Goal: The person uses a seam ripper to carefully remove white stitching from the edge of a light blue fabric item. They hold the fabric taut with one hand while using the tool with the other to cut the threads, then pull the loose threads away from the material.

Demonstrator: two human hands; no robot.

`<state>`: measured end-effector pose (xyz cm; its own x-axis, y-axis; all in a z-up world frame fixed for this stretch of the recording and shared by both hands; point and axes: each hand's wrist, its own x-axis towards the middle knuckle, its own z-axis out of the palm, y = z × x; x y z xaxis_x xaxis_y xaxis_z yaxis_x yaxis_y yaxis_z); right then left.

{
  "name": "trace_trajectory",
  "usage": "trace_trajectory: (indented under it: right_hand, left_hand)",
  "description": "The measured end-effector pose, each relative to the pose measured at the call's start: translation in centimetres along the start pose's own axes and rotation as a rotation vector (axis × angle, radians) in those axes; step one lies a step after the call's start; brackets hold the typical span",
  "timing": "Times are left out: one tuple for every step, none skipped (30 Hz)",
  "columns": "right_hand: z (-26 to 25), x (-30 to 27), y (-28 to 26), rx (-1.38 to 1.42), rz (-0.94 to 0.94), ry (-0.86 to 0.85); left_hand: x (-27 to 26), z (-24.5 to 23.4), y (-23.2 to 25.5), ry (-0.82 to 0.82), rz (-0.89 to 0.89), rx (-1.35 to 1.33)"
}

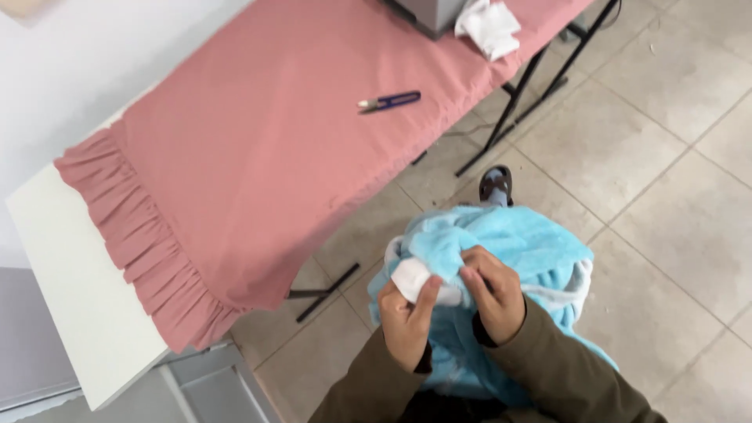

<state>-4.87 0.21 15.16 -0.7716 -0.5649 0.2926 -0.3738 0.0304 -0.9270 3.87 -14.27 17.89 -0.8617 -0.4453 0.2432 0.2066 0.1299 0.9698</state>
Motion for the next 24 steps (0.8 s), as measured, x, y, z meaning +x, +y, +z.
trace_trajectory:
  right_hand:
    - [0.2, -0.2, -0.4, 0.059, 0.01, 0.028]
    - [0.3, 0.2, -0.6, 0.115, 0.003, 0.054]
    - [0.4, 0.2, -0.7, 0.114, 0.001, 0.051]
    - [0.5, 0.4, -0.7, 0.093, 0.015, 0.079]
    - [0.6, 0.6, -0.7, 0.074, 0.029, 0.106]
    - [0.6, 0.9, -1.3, 0.073, 0.032, 0.106]
    - [0.5, 1.2, -1.9, 0.143, 0.057, 0.028]
    - [0.4, 1.5, -2.4, 0.213, 0.082, -0.049]
    - [0.8, 1.6, -2.3, 0.212, 0.085, -0.049]
    - [1.2, 1.7, -2.3, 0.216, 0.046, -0.069]
    - [1.6, 1.7, -2.3, 0.221, 0.007, -0.088]
    - [1.8, 1.2, -1.2, 0.22, 0.006, -0.085]
    - [2.0, 0.7, -0.1, 0.22, 0.082, -0.019]
    - [2.1, 0.3, 1.0, 0.22, 0.159, 0.045]
    - [1.9, 0.5, 1.1, 0.218, 0.158, 0.047]
    - [1.8, 0.5, 1.1, 0.208, 0.158, 0.056]
    - [1.6, 0.5, 1.1, 0.197, 0.159, 0.064]
    - [1.2, 0.9, 0.7, 0.196, 0.156, 0.067]
    - [0.8, 1.4, 0.4, 0.064, 0.111, 0.138]
    - [0.4, 1.6, 0.0, -0.069, 0.069, 0.205]
    - [0.0, 1.9, -0.7, -0.071, 0.069, 0.206]
    - [-0.2, 2.2, -1.4, -0.184, 0.009, 0.211]
    - [-0.5, 2.5, -2.1, -0.297, -0.05, 0.214]
    - [-0.5, 2.4, -1.8, -0.296, -0.049, 0.215]
  left_hand:
    - [-0.3, 0.0, 0.2, 0.018, -0.046, -0.046]
    - [-0.2, 0.0, 0.3, 0.042, -0.076, -0.092]
    - [-0.4, 0.2, -0.2, 0.045, -0.074, -0.094]
    - [-0.4, 0.2, -0.8, 0.052, -0.109, -0.11]
    - [-0.3, 0.3, -1.3, 0.059, -0.144, -0.125]
    - [-0.3, 0.4, -1.1, 0.059, -0.147, -0.126]
    - [-0.2, 0.4, -0.9, 0.069, -0.125, -0.09]
    - [-0.2, 0.5, -0.7, 0.08, -0.103, -0.055]
    - [-0.3, 0.7, -0.8, 0.079, -0.106, -0.056]
    - [-0.5, 0.8, -0.9, 0.068, -0.087, -0.043]
    - [-0.6, 0.9, -1.0, 0.056, -0.069, -0.031]
    - [-0.6, 0.9, -1.0, 0.052, -0.067, -0.031]
    - [-0.6, 0.8, -0.9, 0.042, -0.062, -0.02]
    - [-0.6, 0.7, -0.9, 0.032, -0.057, -0.009]
    - [-0.5, 0.6, -0.9, 0.03, -0.055, -0.01]
    - [-0.6, 0.3, -0.9, -0.005, -0.079, -0.008]
    - [-0.7, 0.1, -0.9, -0.039, -0.103, -0.006]
    - [-0.7, 0.2, -0.9, -0.042, -0.099, -0.006]
    - [-0.6, 0.2, -0.9, -0.09, -0.128, -0.043]
    - [-0.7, 0.3, -0.9, -0.135, -0.161, -0.082]
    - [-0.7, 0.4, -0.9, -0.136, -0.16, -0.084]
    - [-0.6, 0.4, -0.9, -0.163, -0.165, -0.131]
    - [-0.5, 0.5, -0.9, -0.189, -0.171, -0.177]
    - [-0.7, 0.5, -1.1, -0.19, -0.171, -0.177]
